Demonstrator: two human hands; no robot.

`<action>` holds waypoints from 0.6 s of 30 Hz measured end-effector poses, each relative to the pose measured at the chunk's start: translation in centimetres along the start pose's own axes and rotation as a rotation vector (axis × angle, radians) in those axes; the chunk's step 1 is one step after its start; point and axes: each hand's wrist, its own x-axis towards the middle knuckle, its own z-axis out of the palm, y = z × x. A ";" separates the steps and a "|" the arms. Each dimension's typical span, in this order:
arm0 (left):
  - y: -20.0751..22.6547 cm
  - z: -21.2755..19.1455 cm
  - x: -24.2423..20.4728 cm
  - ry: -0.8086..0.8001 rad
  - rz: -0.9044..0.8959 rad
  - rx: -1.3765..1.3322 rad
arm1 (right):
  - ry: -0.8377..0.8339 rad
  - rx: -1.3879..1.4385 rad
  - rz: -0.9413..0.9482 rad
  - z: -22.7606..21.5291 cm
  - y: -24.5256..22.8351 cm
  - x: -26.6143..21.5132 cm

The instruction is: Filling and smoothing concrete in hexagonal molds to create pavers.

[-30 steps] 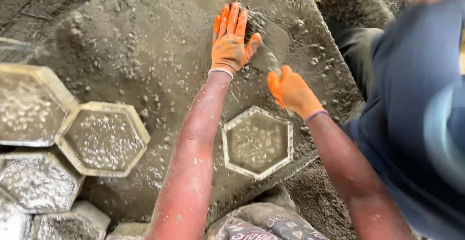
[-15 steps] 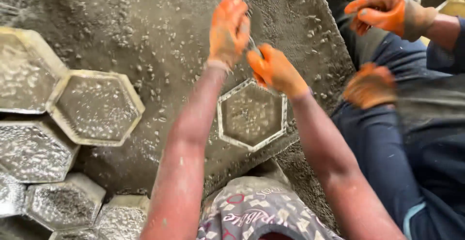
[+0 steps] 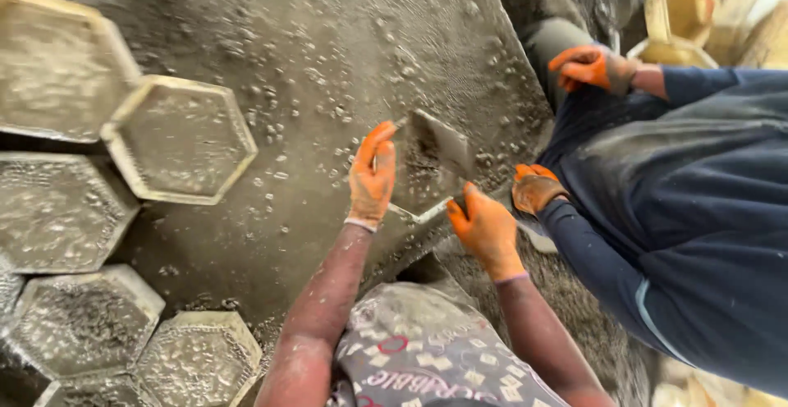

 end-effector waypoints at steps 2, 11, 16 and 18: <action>0.0 -2.9 -1.2 0.102 -0.061 0.019 | 0.123 0.012 0.019 0.5 -0.6 -1.1; -3.3 -12.7 -8.3 0.153 -0.160 0.109 | 0.430 0.124 -0.059 1.9 1.1 -2.5; -4.9 -12.9 -12.6 0.178 -0.215 0.093 | 0.142 0.880 0.267 6.1 1.1 -2.3; -3.5 -12.5 -14.2 0.182 -0.310 0.206 | -0.044 1.259 0.447 10.1 0.9 -2.4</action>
